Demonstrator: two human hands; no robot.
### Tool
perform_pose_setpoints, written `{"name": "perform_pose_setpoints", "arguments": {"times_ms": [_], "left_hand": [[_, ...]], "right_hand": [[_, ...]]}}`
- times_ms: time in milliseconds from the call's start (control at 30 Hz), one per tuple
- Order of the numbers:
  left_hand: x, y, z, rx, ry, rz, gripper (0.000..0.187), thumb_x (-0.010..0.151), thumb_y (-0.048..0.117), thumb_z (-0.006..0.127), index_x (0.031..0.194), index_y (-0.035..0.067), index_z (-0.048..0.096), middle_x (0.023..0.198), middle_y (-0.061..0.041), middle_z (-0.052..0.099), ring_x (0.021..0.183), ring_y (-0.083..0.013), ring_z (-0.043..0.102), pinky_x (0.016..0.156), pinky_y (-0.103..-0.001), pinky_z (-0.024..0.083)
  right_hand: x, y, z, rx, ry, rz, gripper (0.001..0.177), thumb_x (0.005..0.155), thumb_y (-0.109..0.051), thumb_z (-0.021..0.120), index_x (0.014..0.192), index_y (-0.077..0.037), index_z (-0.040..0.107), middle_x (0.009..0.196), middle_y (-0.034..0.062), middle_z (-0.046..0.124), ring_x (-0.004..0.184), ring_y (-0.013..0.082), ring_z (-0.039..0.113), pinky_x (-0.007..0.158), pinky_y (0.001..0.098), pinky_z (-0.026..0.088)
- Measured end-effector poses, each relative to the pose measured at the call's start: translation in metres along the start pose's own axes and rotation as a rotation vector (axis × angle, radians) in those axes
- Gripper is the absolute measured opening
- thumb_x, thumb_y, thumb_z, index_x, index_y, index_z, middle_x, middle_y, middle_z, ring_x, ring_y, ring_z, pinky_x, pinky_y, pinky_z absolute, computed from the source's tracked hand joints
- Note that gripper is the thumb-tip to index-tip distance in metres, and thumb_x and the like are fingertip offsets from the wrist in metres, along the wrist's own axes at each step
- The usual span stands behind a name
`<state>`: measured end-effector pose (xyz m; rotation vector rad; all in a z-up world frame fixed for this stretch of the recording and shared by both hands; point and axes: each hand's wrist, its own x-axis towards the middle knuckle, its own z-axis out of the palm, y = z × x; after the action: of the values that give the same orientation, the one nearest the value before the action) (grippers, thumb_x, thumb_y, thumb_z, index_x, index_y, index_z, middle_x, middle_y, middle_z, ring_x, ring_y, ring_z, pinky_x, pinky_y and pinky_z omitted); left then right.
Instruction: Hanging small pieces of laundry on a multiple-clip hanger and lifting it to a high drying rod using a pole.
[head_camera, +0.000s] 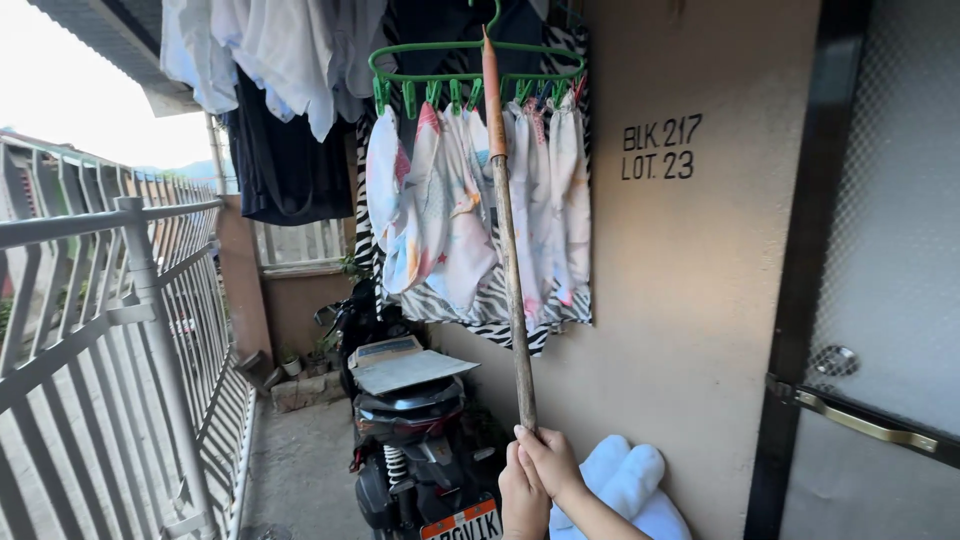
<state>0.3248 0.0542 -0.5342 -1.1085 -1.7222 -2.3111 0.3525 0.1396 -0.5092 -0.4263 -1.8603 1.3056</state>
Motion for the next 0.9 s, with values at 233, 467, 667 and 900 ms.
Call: {"name": "perform_pose_setpoints", "arguments": {"times_ms": [233, 467, 667, 900], "left_hand": [[0.026, 0.039, 0.011, 0.047, -0.018, 0.008, 0.031, 0.105, 0.03, 0.039, 0.102, 0.006, 0.059, 0.07, -0.021, 0.068, 0.064, -0.0403, 0.071, 0.053, -0.048, 0.053], [0.076, 0.062, -0.001, 0.071, 0.045, 0.23, 0.03, 0.108, 0.027, 0.04, 0.098, 0.003, 0.055, 0.072, -0.025, 0.064, 0.069, -0.046, 0.066, 0.055, -0.052, 0.048], [0.131, 0.093, -0.022, 0.091, 0.105, 0.319, 0.03, 0.108, 0.026, 0.04, 0.098, 0.003, 0.056, 0.073, -0.026, 0.065, 0.069, -0.0464, 0.065, 0.056, -0.052, 0.047], [0.22, 0.144, -0.064, 0.082, 0.182, 0.478, 0.03, 0.108, 0.025, 0.041, 0.101, 0.002, 0.057, 0.075, -0.026, 0.066, 0.071, -0.0462, 0.066, 0.059, -0.052, 0.049]], "right_hand": [[0.024, -0.034, -0.015, -0.072, 0.06, -0.056, 0.046, 0.092, -0.042, 0.067, 0.066, -0.004, 0.068, 0.056, -0.0008, 0.061, 0.054, 0.0087, 0.055, 0.051, 0.0316, 0.047], [0.059, -0.085, 0.004, -0.157, 0.075, -0.198, 0.049, 0.093, -0.046, 0.065, 0.069, -0.004, 0.069, 0.056, 0.0014, 0.062, 0.054, 0.0091, 0.057, 0.051, 0.0325, 0.047], [0.101, -0.138, 0.032, -0.123, 0.031, -0.281, 0.047, 0.093, -0.045, 0.066, 0.071, -0.004, 0.071, 0.058, 0.0022, 0.066, 0.055, 0.0088, 0.059, 0.053, 0.0309, 0.049], [0.17, -0.216, 0.086, -0.131, 0.043, -0.369, 0.049, 0.091, -0.049, 0.066, 0.074, -0.004, 0.073, 0.059, 0.0037, 0.067, 0.054, 0.011, 0.061, 0.053, 0.0303, 0.049]]}}
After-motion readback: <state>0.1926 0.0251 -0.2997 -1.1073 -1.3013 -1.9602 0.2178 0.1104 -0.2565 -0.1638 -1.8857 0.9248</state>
